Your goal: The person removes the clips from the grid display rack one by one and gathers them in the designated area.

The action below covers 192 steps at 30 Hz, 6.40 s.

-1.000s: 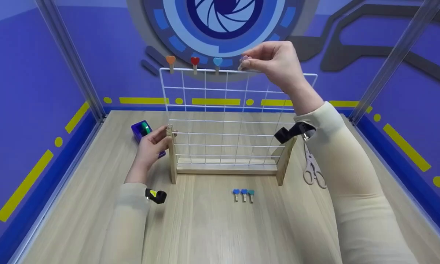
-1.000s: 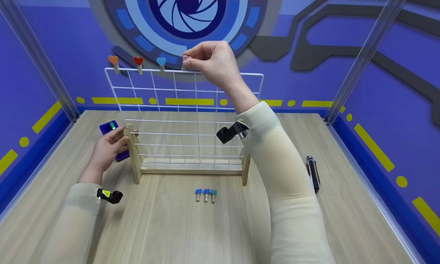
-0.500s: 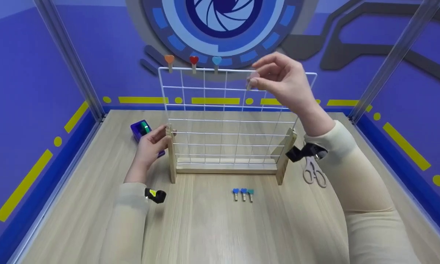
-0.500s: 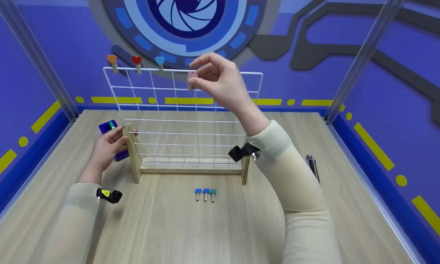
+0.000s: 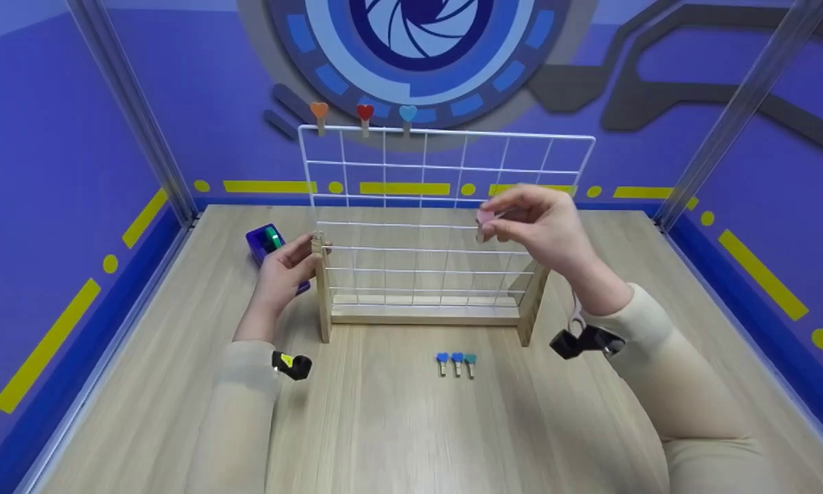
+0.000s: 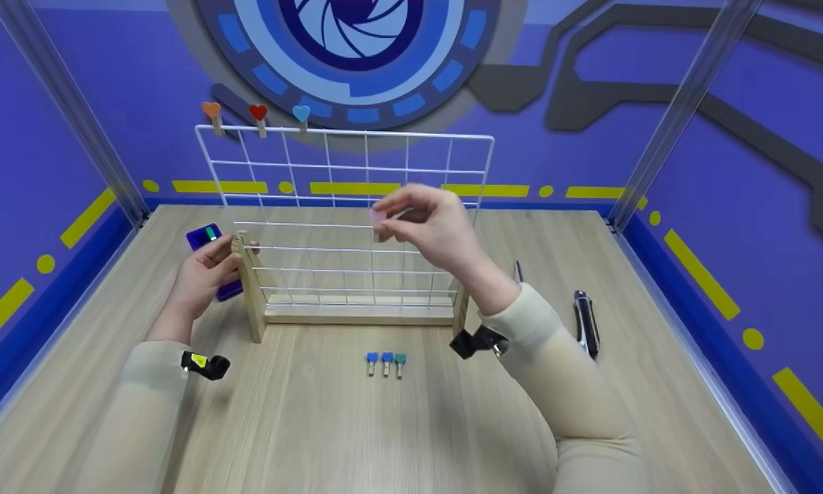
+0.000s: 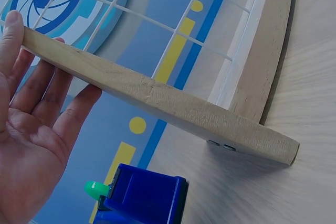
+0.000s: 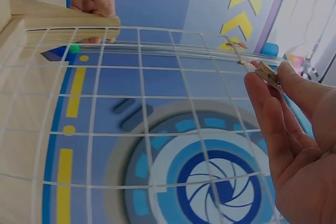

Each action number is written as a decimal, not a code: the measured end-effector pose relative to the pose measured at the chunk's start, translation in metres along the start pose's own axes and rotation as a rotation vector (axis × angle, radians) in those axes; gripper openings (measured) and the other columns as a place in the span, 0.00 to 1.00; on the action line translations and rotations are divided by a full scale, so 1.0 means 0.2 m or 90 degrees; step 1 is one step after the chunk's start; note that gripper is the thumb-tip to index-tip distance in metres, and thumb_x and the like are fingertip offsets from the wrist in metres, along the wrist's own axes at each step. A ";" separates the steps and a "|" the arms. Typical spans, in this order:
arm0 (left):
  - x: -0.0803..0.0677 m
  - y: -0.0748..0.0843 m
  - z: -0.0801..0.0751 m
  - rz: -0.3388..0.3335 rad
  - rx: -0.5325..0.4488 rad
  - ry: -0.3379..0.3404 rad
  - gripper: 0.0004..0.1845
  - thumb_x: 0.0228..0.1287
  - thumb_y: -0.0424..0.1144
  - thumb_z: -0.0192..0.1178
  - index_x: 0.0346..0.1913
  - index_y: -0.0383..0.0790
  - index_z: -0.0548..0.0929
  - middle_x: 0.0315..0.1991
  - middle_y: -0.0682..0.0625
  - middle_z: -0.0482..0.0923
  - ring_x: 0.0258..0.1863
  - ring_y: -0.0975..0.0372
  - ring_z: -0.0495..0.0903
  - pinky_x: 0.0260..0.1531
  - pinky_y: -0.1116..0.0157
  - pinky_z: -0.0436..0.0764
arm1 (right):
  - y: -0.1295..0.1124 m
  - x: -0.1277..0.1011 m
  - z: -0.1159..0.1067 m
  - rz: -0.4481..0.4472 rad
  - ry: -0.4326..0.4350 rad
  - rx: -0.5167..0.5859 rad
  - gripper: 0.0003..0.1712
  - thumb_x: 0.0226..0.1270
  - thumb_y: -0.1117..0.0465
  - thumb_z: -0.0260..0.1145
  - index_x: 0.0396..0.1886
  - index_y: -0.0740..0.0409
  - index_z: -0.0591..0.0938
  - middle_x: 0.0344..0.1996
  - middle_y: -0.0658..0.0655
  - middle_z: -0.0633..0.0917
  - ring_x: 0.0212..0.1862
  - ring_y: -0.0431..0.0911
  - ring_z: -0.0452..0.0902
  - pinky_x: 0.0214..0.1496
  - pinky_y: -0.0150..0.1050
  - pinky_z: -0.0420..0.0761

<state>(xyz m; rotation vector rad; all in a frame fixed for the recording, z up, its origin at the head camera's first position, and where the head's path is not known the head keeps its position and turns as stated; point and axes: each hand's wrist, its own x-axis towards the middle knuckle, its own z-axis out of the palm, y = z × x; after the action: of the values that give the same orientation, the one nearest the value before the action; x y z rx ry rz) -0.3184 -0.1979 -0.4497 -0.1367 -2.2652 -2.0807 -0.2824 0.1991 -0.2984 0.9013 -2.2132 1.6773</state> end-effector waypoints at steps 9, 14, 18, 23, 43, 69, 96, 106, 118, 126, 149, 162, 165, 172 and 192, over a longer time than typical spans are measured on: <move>0.00 0.00 0.00 0.011 -0.010 0.003 0.30 0.75 0.40 0.60 0.77 0.40 0.68 0.71 0.38 0.75 0.54 0.73 0.83 0.56 0.71 0.84 | 0.15 -0.15 0.02 0.056 -0.025 0.019 0.10 0.61 0.77 0.73 0.43 0.75 0.86 0.34 0.43 0.92 0.32 0.38 0.89 0.32 0.27 0.85; 0.00 0.00 0.00 0.011 -0.008 0.000 0.31 0.75 0.41 0.60 0.77 0.39 0.67 0.71 0.38 0.74 0.55 0.73 0.83 0.56 0.72 0.84 | 0.25 -0.24 0.04 0.123 -0.037 0.005 0.10 0.62 0.74 0.73 0.44 0.73 0.87 0.33 0.42 0.92 0.33 0.38 0.88 0.34 0.28 0.87; 0.00 0.00 0.00 0.010 -0.006 -0.002 0.30 0.76 0.41 0.59 0.77 0.40 0.68 0.71 0.39 0.75 0.56 0.72 0.82 0.57 0.71 0.84 | 0.31 -0.31 0.05 0.165 -0.045 -0.015 0.10 0.64 0.70 0.74 0.44 0.70 0.87 0.35 0.47 0.92 0.34 0.39 0.89 0.36 0.29 0.87; 0.00 0.00 0.00 0.012 -0.017 -0.001 0.29 0.76 0.38 0.59 0.77 0.40 0.68 0.70 0.38 0.75 0.56 0.72 0.83 0.58 0.70 0.84 | 0.39 -0.37 0.07 0.178 -0.052 -0.038 0.08 0.65 0.69 0.73 0.43 0.66 0.88 0.38 0.57 0.91 0.35 0.39 0.88 0.37 0.30 0.87; 0.00 -0.01 0.00 0.017 -0.009 0.007 0.30 0.74 0.41 0.61 0.75 0.39 0.70 0.69 0.37 0.77 0.54 0.73 0.83 0.57 0.71 0.84 | 0.74 -0.66 0.17 0.340 -0.123 -0.041 0.11 0.63 0.67 0.75 0.42 0.70 0.86 0.36 0.58 0.88 0.34 0.40 0.86 0.37 0.35 0.90; 0.01 0.01 0.01 0.020 -0.021 -0.002 0.29 0.77 0.34 0.57 0.76 0.35 0.67 0.70 0.34 0.74 0.51 0.77 0.83 0.54 0.73 0.85 | 0.84 -0.72 0.23 0.383 -0.124 -0.205 0.06 0.61 0.68 0.76 0.38 0.61 0.90 0.30 0.52 0.88 0.32 0.40 0.74 0.32 0.29 0.74; 0.00 -0.01 0.00 0.027 0.000 -0.002 0.29 0.75 0.40 0.60 0.75 0.38 0.70 0.68 0.38 0.78 0.54 0.74 0.83 0.56 0.72 0.84 | 0.56 -0.55 0.16 0.263 -0.130 -0.154 0.14 0.63 0.69 0.74 0.48 0.68 0.86 0.40 0.63 0.88 0.40 0.44 0.81 0.38 0.27 0.82; 0.00 -0.02 0.00 0.038 -0.003 -0.005 0.29 0.74 0.44 0.62 0.74 0.41 0.72 0.65 0.45 0.82 0.56 0.71 0.83 0.56 0.71 0.84 | 0.30 -0.33 0.15 0.208 -0.100 -0.152 0.14 0.65 0.65 0.75 0.49 0.62 0.87 0.43 0.62 0.89 0.43 0.45 0.83 0.46 0.27 0.83; 0.01 -0.01 0.00 0.017 0.000 -0.005 0.29 0.76 0.40 0.60 0.76 0.40 0.70 0.69 0.38 0.77 0.55 0.73 0.83 0.58 0.70 0.84 | 0.03 -0.05 0.13 0.134 -0.061 -0.111 0.14 0.64 0.67 0.75 0.50 0.62 0.87 0.46 0.61 0.90 0.44 0.39 0.85 0.47 0.29 0.87; 0.01 -0.02 0.00 0.020 -0.005 0.001 0.30 0.75 0.39 0.60 0.76 0.37 0.68 0.70 0.36 0.75 0.53 0.77 0.82 0.56 0.71 0.84 | -0.16 0.15 0.12 0.061 -0.018 -0.096 0.14 0.65 0.66 0.75 0.50 0.62 0.87 0.47 0.61 0.90 0.45 0.40 0.87 0.47 0.30 0.88; 0.01 -0.02 0.01 0.039 -0.020 0.001 0.28 0.75 0.37 0.61 0.74 0.37 0.71 0.66 0.37 0.80 0.53 0.73 0.84 0.55 0.71 0.85 | -0.37 0.64 0.24 0.068 0.022 -0.173 0.16 0.69 0.58 0.73 0.55 0.56 0.86 0.51 0.56 0.89 0.52 0.42 0.85 0.60 0.32 0.84; 0.00 -0.02 0.00 0.048 -0.027 -0.003 0.27 0.75 0.38 0.61 0.73 0.36 0.72 0.63 0.41 0.83 0.52 0.73 0.84 0.53 0.72 0.85 | -0.36 0.66 0.27 0.165 -0.013 -0.269 0.16 0.71 0.52 0.71 0.53 0.54 0.88 0.48 0.53 0.89 0.47 0.39 0.83 0.56 0.32 0.83; 0.00 -0.02 0.00 0.045 -0.033 -0.001 0.27 0.75 0.37 0.61 0.74 0.36 0.72 0.62 0.42 0.84 0.52 0.72 0.84 0.53 0.72 0.85 | -0.35 0.65 0.27 0.156 -0.002 -0.254 0.14 0.71 0.52 0.71 0.50 0.54 0.89 0.46 0.53 0.90 0.46 0.39 0.83 0.54 0.31 0.84; 0.00 -0.02 0.00 0.044 -0.049 -0.006 0.27 0.75 0.37 0.61 0.73 0.36 0.72 0.60 0.48 0.85 0.53 0.71 0.85 0.54 0.71 0.85 | -0.34 0.64 0.27 0.129 0.027 -0.210 0.10 0.68 0.56 0.74 0.44 0.56 0.90 0.41 0.53 0.91 0.41 0.39 0.84 0.50 0.30 0.84; 0.00 -0.02 0.00 0.039 -0.028 0.002 0.28 0.75 0.38 0.61 0.75 0.38 0.71 0.67 0.38 0.79 0.52 0.74 0.84 0.53 0.72 0.85 | -0.28 0.60 0.24 -0.021 0.077 0.024 0.07 0.65 0.66 0.75 0.41 0.65 0.89 0.33 0.52 0.91 0.38 0.43 0.89 0.48 0.32 0.88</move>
<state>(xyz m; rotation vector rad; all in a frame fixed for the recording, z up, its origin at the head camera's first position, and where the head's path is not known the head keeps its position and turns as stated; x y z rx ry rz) -0.3199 -0.1976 -0.4546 -0.2019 -2.1863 -2.0986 -0.3359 0.1048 -0.2076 0.8188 -2.0835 1.7170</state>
